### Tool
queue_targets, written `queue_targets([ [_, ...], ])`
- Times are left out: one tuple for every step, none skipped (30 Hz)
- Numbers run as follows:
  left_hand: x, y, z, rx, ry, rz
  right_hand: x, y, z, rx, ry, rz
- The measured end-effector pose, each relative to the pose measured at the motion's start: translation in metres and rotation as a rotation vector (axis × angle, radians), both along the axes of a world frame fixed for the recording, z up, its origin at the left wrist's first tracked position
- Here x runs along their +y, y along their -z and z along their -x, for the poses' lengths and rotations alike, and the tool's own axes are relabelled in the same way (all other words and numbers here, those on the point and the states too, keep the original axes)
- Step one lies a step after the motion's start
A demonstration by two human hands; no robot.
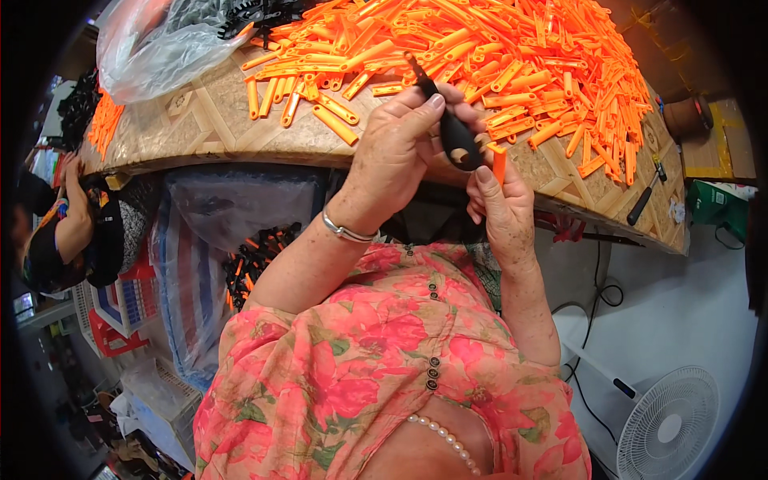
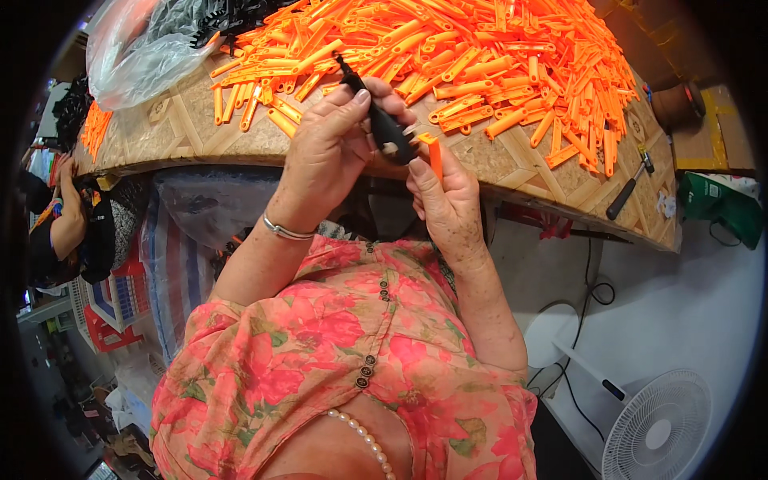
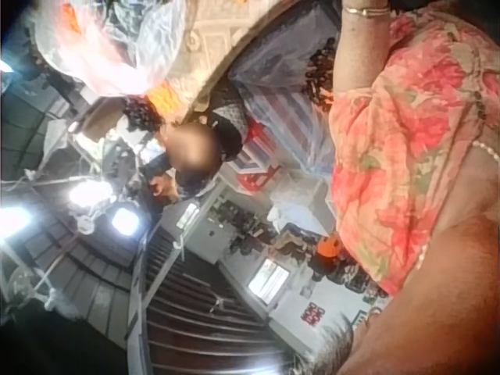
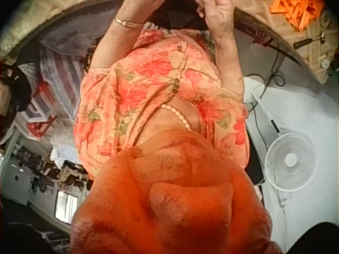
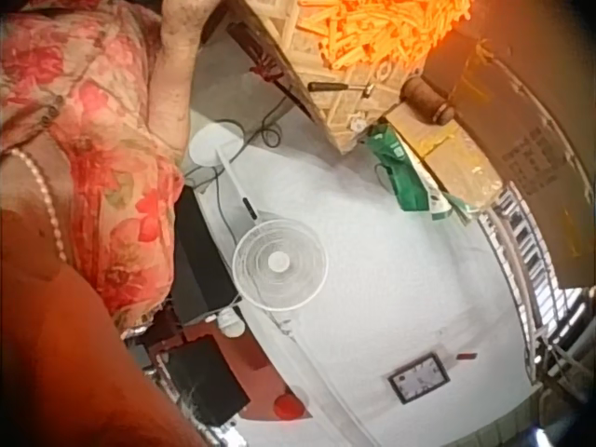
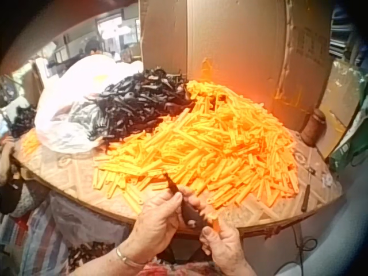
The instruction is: The person assembles orange plastic components by inserting them into a black plastic holder and tapping them with a hammer. The person repeatedly picks up orange pieces from a pile, fits them into the black holder, and uses a hammer to secure them before placing the finished unit aside.
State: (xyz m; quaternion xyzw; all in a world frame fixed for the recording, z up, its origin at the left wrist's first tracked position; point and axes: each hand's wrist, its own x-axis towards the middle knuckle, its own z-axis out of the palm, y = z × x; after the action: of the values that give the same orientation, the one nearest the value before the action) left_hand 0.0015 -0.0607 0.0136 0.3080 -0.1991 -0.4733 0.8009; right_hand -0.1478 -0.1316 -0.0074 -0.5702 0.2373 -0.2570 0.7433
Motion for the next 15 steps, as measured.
queue_targets([
  [0.004, -0.005, -0.003, -0.048, 0.007, -0.051, -0.005, 0.0, 0.004, 0.006, -0.042, 0.027],
  [0.007, -0.006, -0.006, -0.121, 0.021, -0.075, -0.009, 0.0, 0.006, 0.017, -0.011, 0.048],
  [0.01, -0.005, -0.01, -0.193, 0.035, -0.1, -0.012, 0.0, 0.008, 0.029, 0.02, 0.067],
  [0.012, -0.004, -0.014, -0.266, 0.049, -0.125, -0.014, -0.001, 0.01, 0.041, 0.05, 0.087],
  [0.014, -0.004, -0.017, -0.344, 0.095, -0.194, -0.018, -0.005, 0.014, -0.018, 0.045, 0.035],
  [0.016, -0.005, -0.017, -0.371, 0.162, -0.234, -0.02, -0.006, 0.017, -0.008, 0.059, 0.03],
  [0.019, -0.006, -0.017, -0.398, 0.229, -0.273, -0.023, -0.006, 0.021, 0.003, 0.072, 0.025],
  [0.02, -0.006, -0.016, -0.424, 0.297, -0.312, -0.024, -0.008, 0.023, 0.014, 0.086, 0.02],
  [0.021, -0.003, -0.015, -0.442, 0.33, -0.307, -0.026, -0.011, 0.022, 0.059, 0.1, 0.106],
  [0.022, 0.0, -0.013, -0.454, 0.342, -0.307, -0.027, -0.007, 0.022, 0.061, 0.12, 0.22],
  [0.023, 0.003, -0.011, -0.466, 0.354, -0.306, -0.029, -0.002, 0.021, 0.064, 0.139, 0.334],
  [0.023, 0.006, -0.011, -0.48, 0.368, -0.302, -0.029, 0.0, 0.021, 0.066, 0.161, 0.451],
  [0.023, 0.008, -0.012, -0.53, 0.386, -0.296, -0.027, -0.001, 0.022, 0.059, 0.168, 0.511],
  [0.023, 0.009, -0.013, -0.553, 0.401, -0.304, -0.025, -0.002, 0.022, 0.052, 0.176, 0.571],
  [0.023, 0.011, -0.014, -0.576, 0.413, -0.311, -0.024, -0.003, 0.021, 0.043, 0.181, 0.632],
])
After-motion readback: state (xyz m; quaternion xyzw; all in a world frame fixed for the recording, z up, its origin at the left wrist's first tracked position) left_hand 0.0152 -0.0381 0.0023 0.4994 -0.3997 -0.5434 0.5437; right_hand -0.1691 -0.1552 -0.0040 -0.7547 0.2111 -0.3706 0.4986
